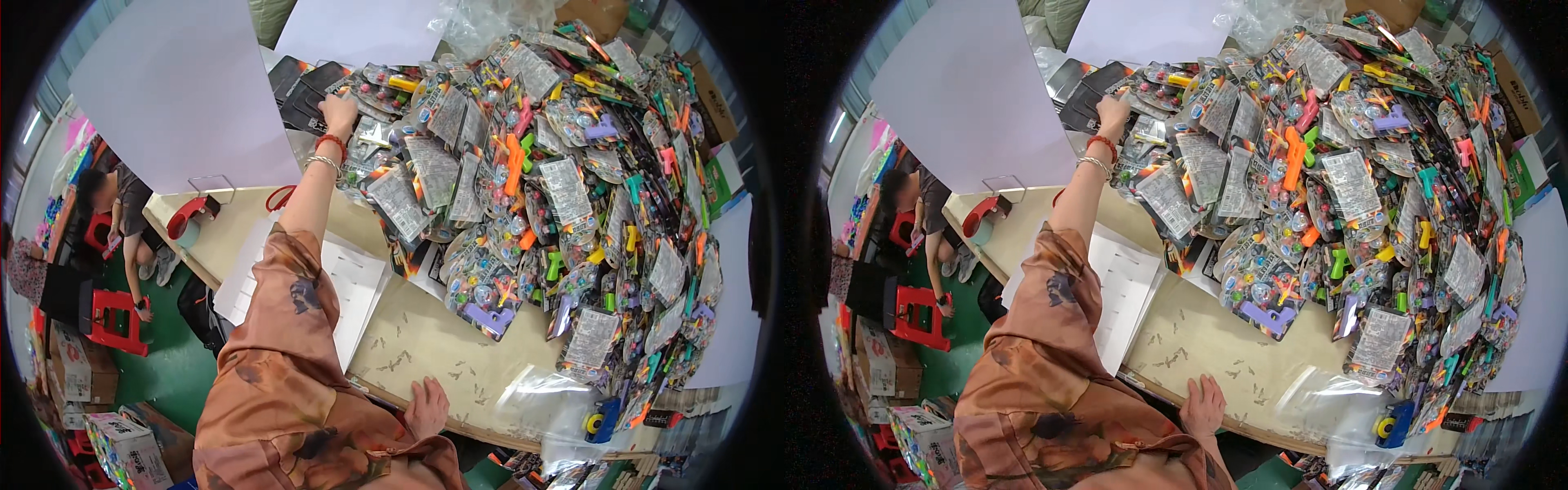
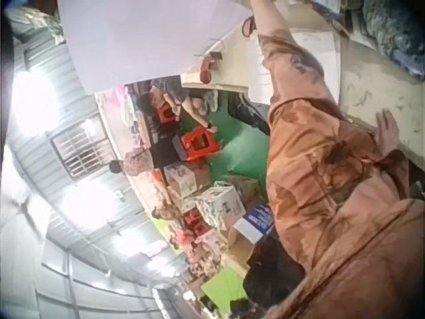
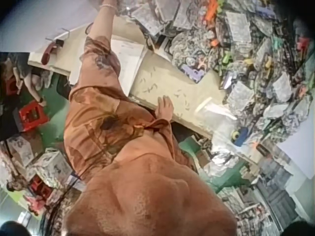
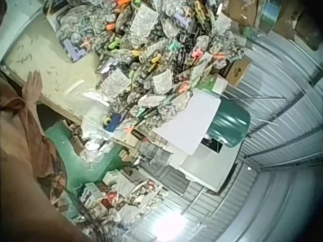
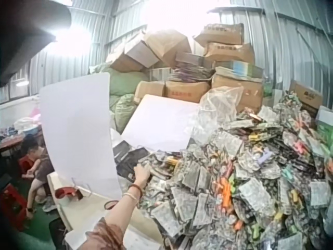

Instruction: Packing individual toy gun packets into a cardboard display box and bagging the completed box.

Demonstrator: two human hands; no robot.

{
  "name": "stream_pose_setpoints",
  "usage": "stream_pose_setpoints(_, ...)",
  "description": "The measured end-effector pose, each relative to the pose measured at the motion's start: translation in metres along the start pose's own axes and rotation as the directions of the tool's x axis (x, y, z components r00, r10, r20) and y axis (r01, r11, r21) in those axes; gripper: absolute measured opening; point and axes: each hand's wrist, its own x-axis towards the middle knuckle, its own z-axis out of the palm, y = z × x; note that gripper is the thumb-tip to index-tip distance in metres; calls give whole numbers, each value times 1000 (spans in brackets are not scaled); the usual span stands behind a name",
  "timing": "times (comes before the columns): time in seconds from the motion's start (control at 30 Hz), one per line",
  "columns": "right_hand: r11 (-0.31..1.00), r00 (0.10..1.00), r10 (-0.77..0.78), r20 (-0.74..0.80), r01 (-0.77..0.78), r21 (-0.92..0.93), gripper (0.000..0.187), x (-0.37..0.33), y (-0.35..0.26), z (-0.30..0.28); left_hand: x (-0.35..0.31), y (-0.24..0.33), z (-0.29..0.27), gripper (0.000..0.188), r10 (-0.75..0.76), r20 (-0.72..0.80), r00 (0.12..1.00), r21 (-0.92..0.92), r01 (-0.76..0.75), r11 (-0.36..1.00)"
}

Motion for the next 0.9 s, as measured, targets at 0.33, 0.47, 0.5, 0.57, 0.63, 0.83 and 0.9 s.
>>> stream_pose_setpoints(0.33, 1000, 1000, -8, 13, 8, -13, 41, 1, -1, -1, -42, 15, 74, 38, 686, 527, 501, -7, -805, 593)
stream_pose_setpoints(0.47, 999, 1000, 28, 12, -28, -25, 41, 0, 1, -2, -61, 31, 50, 24, 352, 325, 878, -35, -361, 932)
stream_pose_setpoints(0.5, 1000, 1000, 20, 14, -19, -20, 41, 0, 0, -1, -54, 29, 32, 21, 419, 136, 898, -38, -418, 908)
stream_pose_setpoints(0.57, 1000, 1000, 12, 25, -12, -16, 41, -1, 0, -1, -23, 18, 5, 25, 597, -191, 779, 277, -541, 794)
stream_pose_setpoints(0.63, 1000, 1000, 4, 22, -4, -15, 41, 1, -1, -1, 21, 7, -14, 50, 365, -195, 910, 442, -251, 861)
stream_pose_setpoints(0.83, 999, 999, 11, 43, -10, -39, 42, 1, 2, -2, 77, 13, -9, 72, -225, -228, 947, 246, 280, 928)
stream_pose_setpoints(0.9, 1000, 998, 3, 59, -1, -27, 42, 2, -1, -4, 106, -2, -18, 58, -301, -361, 883, 56, 343, 938)
